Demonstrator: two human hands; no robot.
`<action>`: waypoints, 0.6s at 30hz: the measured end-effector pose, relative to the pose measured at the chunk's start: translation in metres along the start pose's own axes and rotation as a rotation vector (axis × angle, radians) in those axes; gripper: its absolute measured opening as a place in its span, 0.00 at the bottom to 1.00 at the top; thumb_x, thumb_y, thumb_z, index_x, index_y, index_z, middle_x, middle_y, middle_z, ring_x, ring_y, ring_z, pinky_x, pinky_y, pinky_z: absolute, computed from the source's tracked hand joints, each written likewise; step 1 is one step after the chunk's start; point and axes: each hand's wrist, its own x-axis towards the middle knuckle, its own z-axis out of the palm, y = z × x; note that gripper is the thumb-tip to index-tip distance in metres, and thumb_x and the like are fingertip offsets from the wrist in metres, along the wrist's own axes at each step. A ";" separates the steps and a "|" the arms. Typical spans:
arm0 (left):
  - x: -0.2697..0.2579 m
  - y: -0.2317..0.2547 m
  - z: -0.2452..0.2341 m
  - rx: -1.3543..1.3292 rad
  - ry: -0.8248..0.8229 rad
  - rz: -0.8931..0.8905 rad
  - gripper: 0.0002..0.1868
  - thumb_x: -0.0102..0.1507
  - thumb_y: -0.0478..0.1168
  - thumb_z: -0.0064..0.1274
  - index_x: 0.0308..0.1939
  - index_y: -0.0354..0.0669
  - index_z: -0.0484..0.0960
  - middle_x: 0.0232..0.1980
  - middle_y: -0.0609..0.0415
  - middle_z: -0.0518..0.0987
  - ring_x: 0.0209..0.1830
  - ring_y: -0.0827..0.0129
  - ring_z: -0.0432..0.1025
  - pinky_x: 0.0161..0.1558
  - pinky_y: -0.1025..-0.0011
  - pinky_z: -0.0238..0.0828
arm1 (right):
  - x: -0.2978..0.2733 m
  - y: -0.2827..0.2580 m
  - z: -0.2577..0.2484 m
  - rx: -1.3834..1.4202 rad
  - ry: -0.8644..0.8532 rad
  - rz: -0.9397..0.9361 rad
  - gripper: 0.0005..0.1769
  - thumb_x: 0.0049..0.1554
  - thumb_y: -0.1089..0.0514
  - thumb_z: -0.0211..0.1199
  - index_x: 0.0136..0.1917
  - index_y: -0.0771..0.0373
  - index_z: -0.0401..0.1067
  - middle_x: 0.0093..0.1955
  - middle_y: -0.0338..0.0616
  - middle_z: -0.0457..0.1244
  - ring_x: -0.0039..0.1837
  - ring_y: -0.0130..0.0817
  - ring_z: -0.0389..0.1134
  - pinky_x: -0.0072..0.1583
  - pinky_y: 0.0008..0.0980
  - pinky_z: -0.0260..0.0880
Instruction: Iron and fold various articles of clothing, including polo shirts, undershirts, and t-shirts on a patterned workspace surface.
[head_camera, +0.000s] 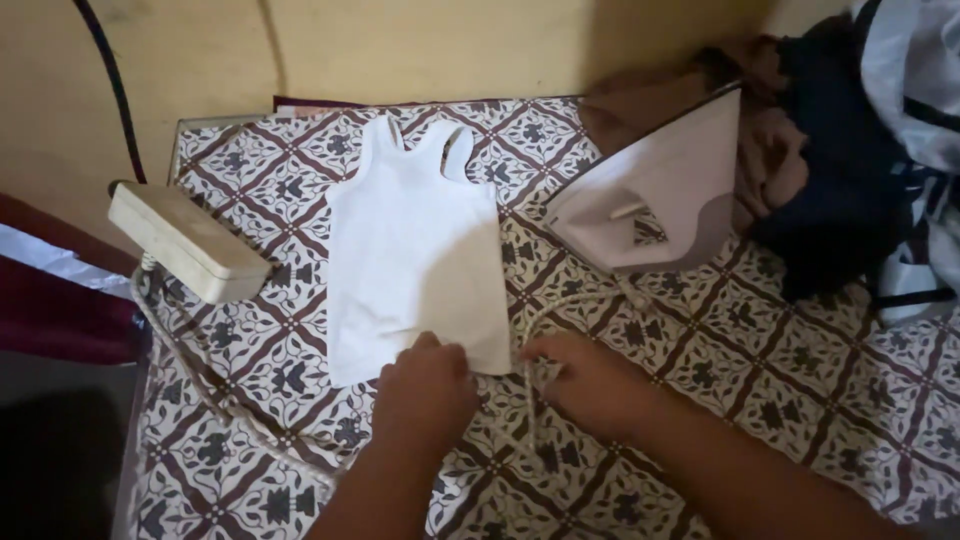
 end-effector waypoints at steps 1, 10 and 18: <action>0.002 -0.006 0.011 -0.001 0.003 -0.007 0.10 0.59 0.42 0.56 0.42 0.47 0.87 0.50 0.49 0.77 0.51 0.53 0.74 0.57 0.56 0.69 | -0.003 0.003 0.002 -0.002 -0.006 -0.004 0.26 0.49 0.65 0.62 0.62 0.54 0.75 0.64 0.35 0.63 0.54 0.37 0.72 0.53 0.37 0.75; -0.019 -0.003 0.010 0.070 -0.284 -0.427 0.14 0.66 0.46 0.53 0.51 0.45 0.83 0.53 0.48 0.84 0.53 0.57 0.81 0.55 0.58 0.77 | -0.035 -0.018 -0.007 -0.718 -0.273 0.042 0.23 0.58 0.49 0.62 0.67 0.44 0.71 0.66 0.49 0.61 0.69 0.43 0.60 0.68 0.42 0.64; -0.013 0.006 0.027 0.206 -0.069 -0.367 0.11 0.65 0.40 0.54 0.51 0.50 0.84 0.57 0.49 0.81 0.56 0.56 0.79 0.55 0.57 0.76 | -0.027 -0.025 -0.033 0.055 0.159 0.203 0.23 0.55 0.47 0.67 0.59 0.57 0.67 0.53 0.44 0.68 0.49 0.36 0.70 0.47 0.36 0.73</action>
